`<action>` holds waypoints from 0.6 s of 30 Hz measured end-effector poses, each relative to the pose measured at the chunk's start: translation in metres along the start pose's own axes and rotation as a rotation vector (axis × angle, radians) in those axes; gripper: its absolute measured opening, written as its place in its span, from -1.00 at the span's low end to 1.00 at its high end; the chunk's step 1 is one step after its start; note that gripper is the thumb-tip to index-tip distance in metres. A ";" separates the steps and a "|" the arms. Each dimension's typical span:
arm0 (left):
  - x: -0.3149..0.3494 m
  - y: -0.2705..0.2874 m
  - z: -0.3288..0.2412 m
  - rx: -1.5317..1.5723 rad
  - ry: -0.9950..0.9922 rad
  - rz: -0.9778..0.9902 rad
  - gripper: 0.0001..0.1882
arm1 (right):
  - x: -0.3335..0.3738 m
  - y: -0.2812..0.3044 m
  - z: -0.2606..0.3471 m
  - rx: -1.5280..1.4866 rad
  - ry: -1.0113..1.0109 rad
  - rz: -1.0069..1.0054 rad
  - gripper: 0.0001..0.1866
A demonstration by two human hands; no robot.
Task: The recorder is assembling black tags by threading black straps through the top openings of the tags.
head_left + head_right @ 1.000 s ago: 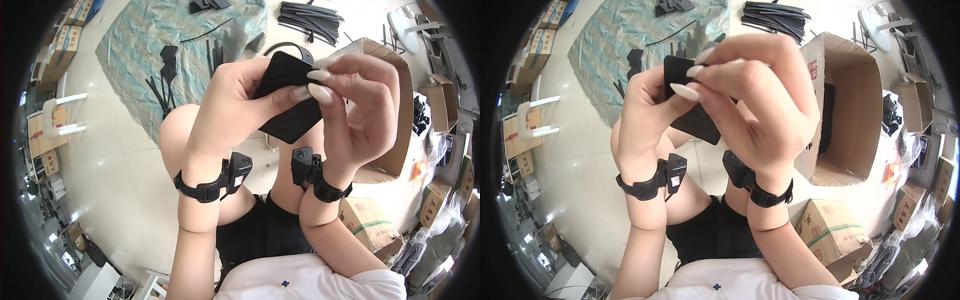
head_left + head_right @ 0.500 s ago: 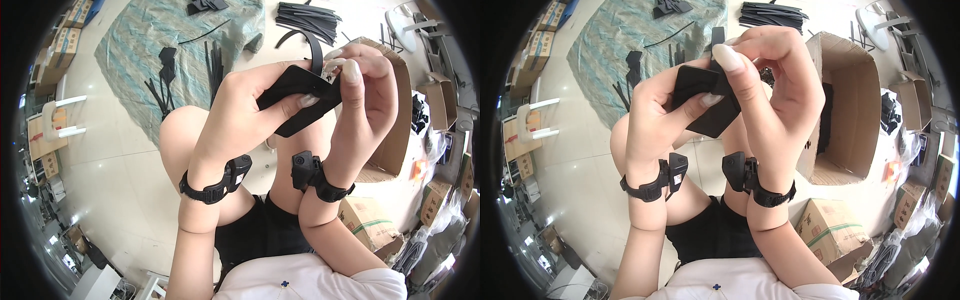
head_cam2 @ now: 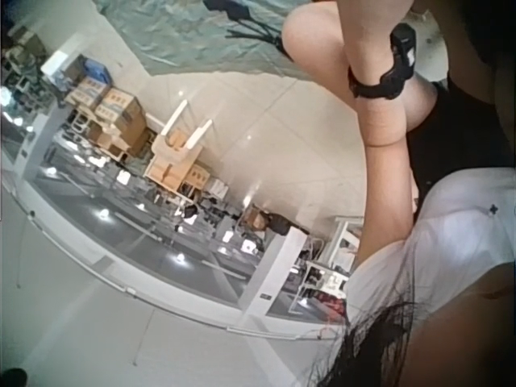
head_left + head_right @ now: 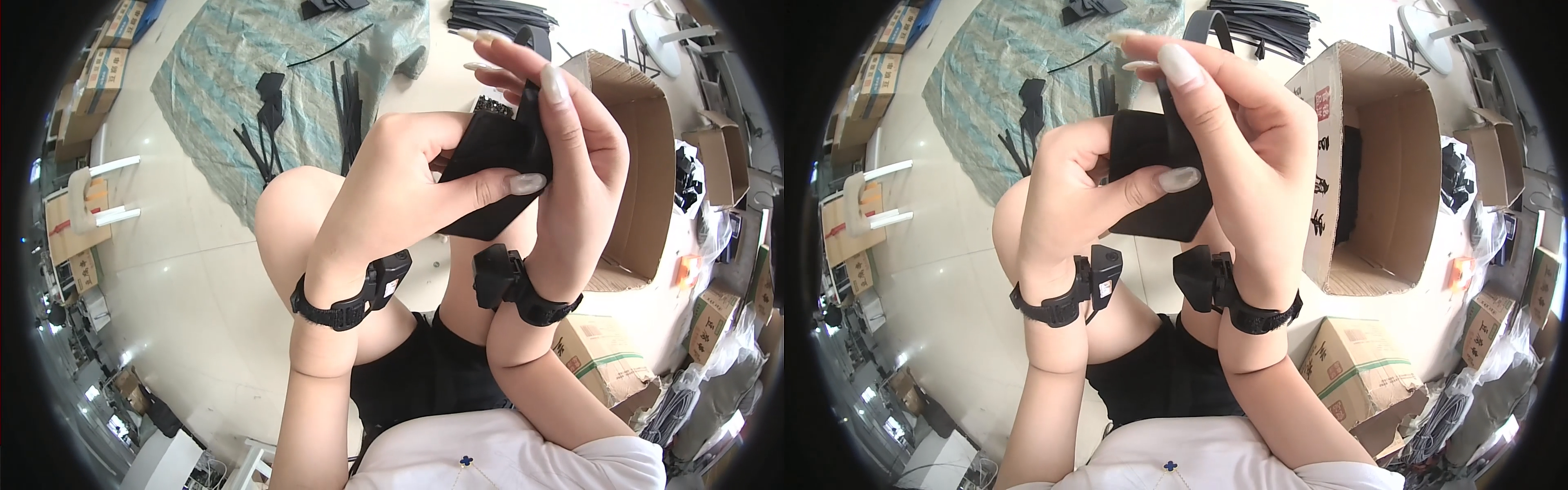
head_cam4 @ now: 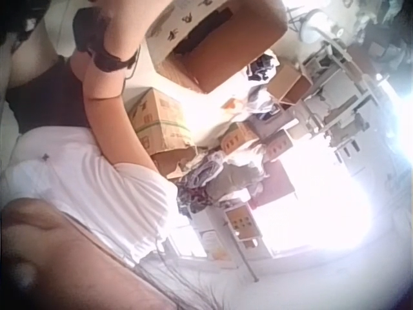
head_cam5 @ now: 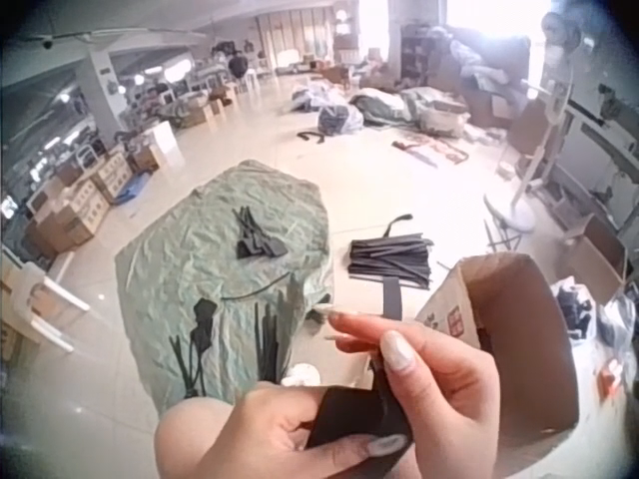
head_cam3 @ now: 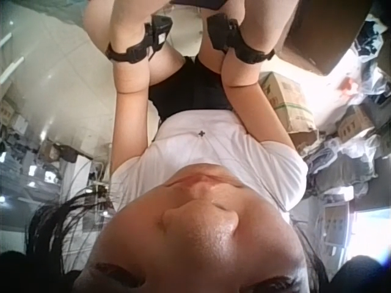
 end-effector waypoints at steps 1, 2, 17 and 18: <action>0.000 -0.001 -0.001 0.000 0.043 -0.010 -0.73 | -0.001 0.000 0.003 0.032 0.047 -0.025 -0.66; 0.000 -0.002 -0.001 0.001 0.085 -0.020 -0.73 | -0.003 0.002 0.002 0.011 0.103 -0.020 -0.64; 0.000 -0.002 -0.001 0.087 0.024 -0.127 -0.78 | -0.008 0.010 -0.004 0.053 0.144 -0.051 -0.64; 0.000 -0.002 -0.001 0.053 0.030 -0.139 -0.80 | -0.008 0.008 -0.004 0.056 0.146 -0.059 -0.64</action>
Point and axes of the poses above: each hand's wrist, its own x-axis away from the middle knuckle, its own y-axis out of the back of the hand, z = x × y, the point moved 5 cm from there along -x, towards the middle knuckle, and after that the axes turned 8 degrees about x, right-handed, at the moved point
